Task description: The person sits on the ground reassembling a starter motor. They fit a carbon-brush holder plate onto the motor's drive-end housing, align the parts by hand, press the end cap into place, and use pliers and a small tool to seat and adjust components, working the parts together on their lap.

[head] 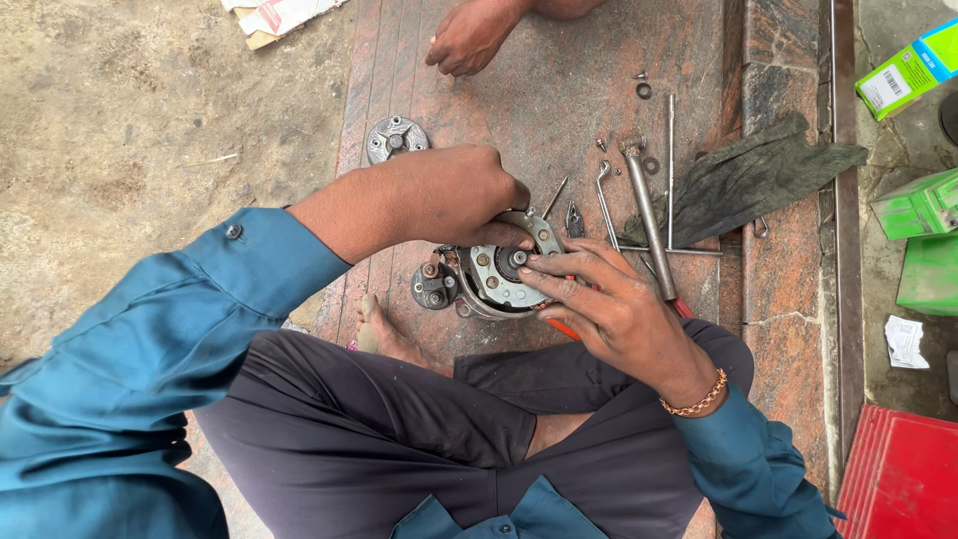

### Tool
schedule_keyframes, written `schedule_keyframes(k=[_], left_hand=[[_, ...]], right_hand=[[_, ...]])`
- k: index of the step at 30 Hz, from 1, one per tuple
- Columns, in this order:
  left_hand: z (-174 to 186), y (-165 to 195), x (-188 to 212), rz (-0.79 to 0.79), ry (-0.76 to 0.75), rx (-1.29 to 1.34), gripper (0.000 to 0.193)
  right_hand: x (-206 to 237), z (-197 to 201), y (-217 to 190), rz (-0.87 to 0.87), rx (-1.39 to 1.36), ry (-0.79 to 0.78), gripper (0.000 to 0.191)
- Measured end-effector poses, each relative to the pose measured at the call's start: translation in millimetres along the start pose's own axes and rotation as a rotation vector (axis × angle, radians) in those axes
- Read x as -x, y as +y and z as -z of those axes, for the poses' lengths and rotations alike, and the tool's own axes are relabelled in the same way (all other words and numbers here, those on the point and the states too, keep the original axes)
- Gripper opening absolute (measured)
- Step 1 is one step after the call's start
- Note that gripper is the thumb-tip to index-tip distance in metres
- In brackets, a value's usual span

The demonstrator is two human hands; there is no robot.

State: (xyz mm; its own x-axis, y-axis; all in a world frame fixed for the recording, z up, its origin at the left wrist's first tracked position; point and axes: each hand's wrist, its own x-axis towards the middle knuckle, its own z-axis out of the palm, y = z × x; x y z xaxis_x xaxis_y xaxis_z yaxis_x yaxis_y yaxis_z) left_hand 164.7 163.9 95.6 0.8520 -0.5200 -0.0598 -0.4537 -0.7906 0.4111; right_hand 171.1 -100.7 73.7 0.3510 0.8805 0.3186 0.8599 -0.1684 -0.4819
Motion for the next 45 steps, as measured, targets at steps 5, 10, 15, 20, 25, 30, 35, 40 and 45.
schedule_keyframes(k=[5, 10, 15, 20, 25, 30, 35, 40, 45], left_hand=[[-8.2, -4.8, 9.6, -0.037, 0.17, 0.163, 0.045], [-27.8, -3.4, 25.2, 0.078, 0.301, 0.296, 0.043], [-37.5, 4.3, 31.3, 0.125, 0.451, 0.357, 0.042], [-43.4, 7.8, 34.6, 0.228, 0.496, 0.505, 0.044], [-31.1, 3.3, 47.0, 0.209, 0.508, 0.645, 0.045], [-18.0, 12.6, 76.0, 0.466, 0.198, 0.586, 0.051], [-23.3, 6.0, 83.8, 0.206, 0.306, 0.539, 0.04], [-28.4, -15.5, 86.3, 0.083, 0.295, 0.67, 0.035], [-38.0, -31.2, 81.5, -0.027, 0.357, 0.645, 0.036]], right_hand=[[-2.1, 3.2, 2.8, 0.024, 0.059, 0.004, 0.049], [-0.9, 4.8, 6.3, -0.012, -0.017, 0.028, 0.043], [1.0, 3.0, 10.1, -0.025, -0.073, 0.026, 0.041], [-6.8, 6.2, 21.6, -0.049, -0.107, -0.024, 0.036], [-16.7, 14.9, 37.7, -0.21, -0.3, -0.198, 0.035], [-19.8, 10.1, 60.0, -0.128, -0.401, -0.16, 0.032], [-10.6, 11.6, 68.0, -0.083, -0.501, 0.076, 0.031], [-11.9, 7.0, 71.8, -0.094, -0.494, -0.016, 0.04], [-18.2, -2.0, 68.1, -0.052, -0.456, -0.123, 0.07]])
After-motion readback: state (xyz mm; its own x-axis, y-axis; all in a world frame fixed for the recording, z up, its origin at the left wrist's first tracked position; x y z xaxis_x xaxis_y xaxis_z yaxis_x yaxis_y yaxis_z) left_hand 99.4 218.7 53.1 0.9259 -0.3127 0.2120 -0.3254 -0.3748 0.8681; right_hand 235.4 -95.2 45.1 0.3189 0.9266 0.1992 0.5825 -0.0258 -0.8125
